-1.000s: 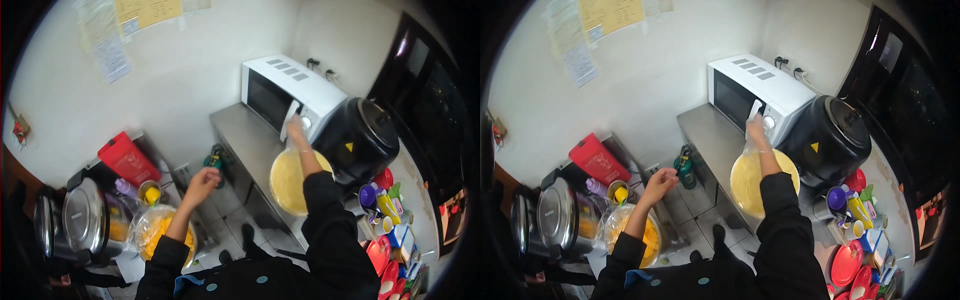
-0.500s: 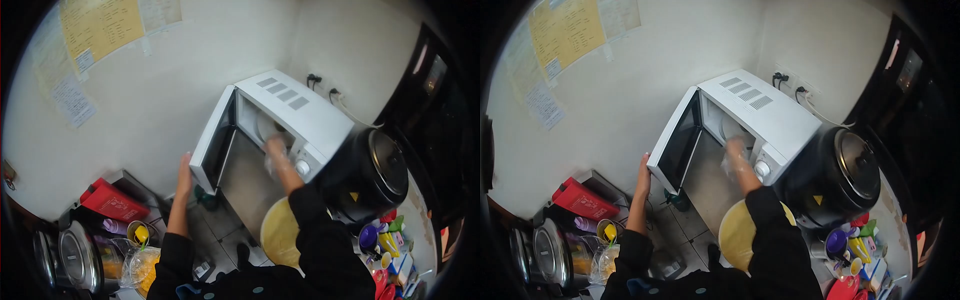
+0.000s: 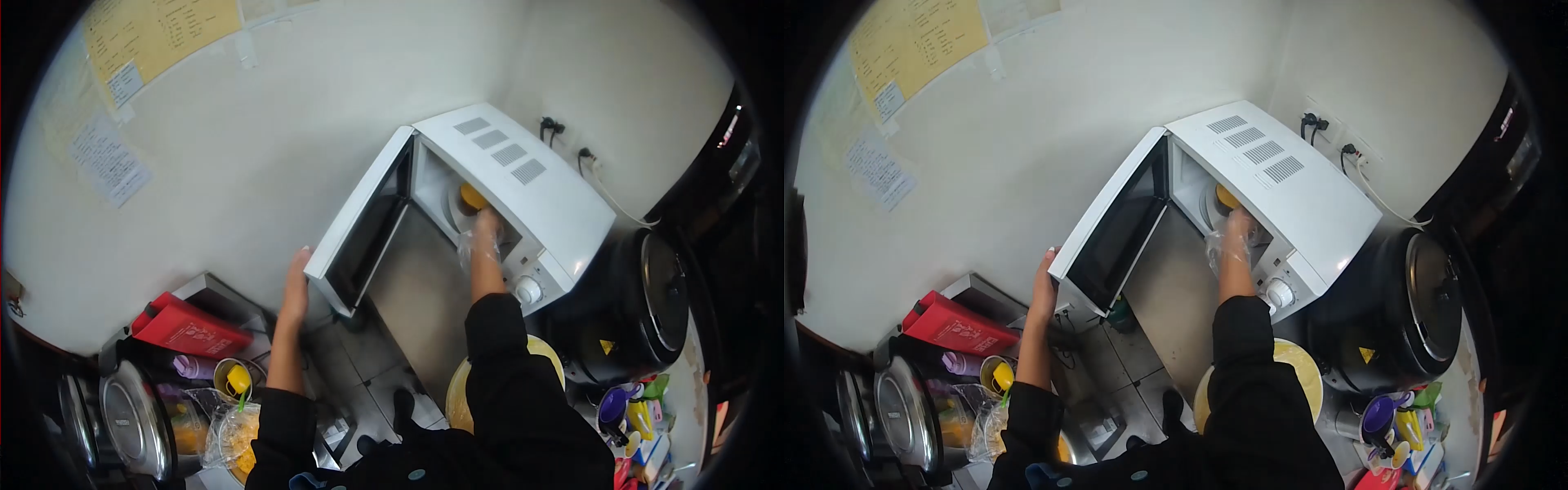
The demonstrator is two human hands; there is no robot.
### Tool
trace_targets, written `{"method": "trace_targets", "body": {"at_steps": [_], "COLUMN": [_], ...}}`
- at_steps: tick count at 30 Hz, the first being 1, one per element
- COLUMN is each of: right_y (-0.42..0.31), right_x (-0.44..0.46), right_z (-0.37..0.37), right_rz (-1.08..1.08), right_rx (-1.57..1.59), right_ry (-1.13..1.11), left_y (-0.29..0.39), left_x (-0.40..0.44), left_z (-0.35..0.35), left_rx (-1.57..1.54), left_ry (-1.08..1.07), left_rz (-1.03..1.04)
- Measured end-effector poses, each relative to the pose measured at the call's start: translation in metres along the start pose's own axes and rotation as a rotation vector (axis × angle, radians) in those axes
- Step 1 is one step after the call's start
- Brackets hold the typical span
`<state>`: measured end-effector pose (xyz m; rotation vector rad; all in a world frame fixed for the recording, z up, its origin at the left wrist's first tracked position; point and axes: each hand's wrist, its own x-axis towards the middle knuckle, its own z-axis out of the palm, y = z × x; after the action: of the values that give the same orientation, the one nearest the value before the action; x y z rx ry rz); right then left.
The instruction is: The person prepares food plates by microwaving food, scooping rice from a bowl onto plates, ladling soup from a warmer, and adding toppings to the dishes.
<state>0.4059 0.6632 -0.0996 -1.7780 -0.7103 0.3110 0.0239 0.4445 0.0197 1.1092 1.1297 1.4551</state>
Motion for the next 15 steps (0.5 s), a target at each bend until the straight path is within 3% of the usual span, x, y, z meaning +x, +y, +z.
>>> {"method": "trace_targets", "body": {"at_steps": [2, 3, 4, 6, 13, 15], "right_y": [-0.004, -0.011, -0.022, -0.016, 0.013, 0.033], "right_x": [0.009, 0.007, 0.001, 0.004, 0.011, 0.008], "right_z": [-0.006, -0.020, -0.025, -0.021, 0.006, -0.003], "right_rz": [0.204, 0.446, 0.445, -0.122, -0.447, -0.547], "right_rx": [0.103, 0.151, 0.156, -0.260, -0.283, -0.384], "right_ry": [-0.137, -0.293, -0.286, -0.104, 0.093, -0.151], "left_y": [0.002, 0.000, -0.002, -0.001, 0.005, -0.002], "left_x": [0.001, 0.002, 0.003, 0.003, -0.005, -0.009], "left_z": [-0.001, -0.005, -0.009, -0.008, -0.003, -0.002], "left_rx": [-0.004, -0.005, 0.031, 0.067, 0.046, 0.048], "left_ry": [0.035, 0.028, -0.004, -0.044, 0.025, 0.014], "left_rz": [-0.006, -0.001, -0.008, -0.012, -0.021, -0.004]}}
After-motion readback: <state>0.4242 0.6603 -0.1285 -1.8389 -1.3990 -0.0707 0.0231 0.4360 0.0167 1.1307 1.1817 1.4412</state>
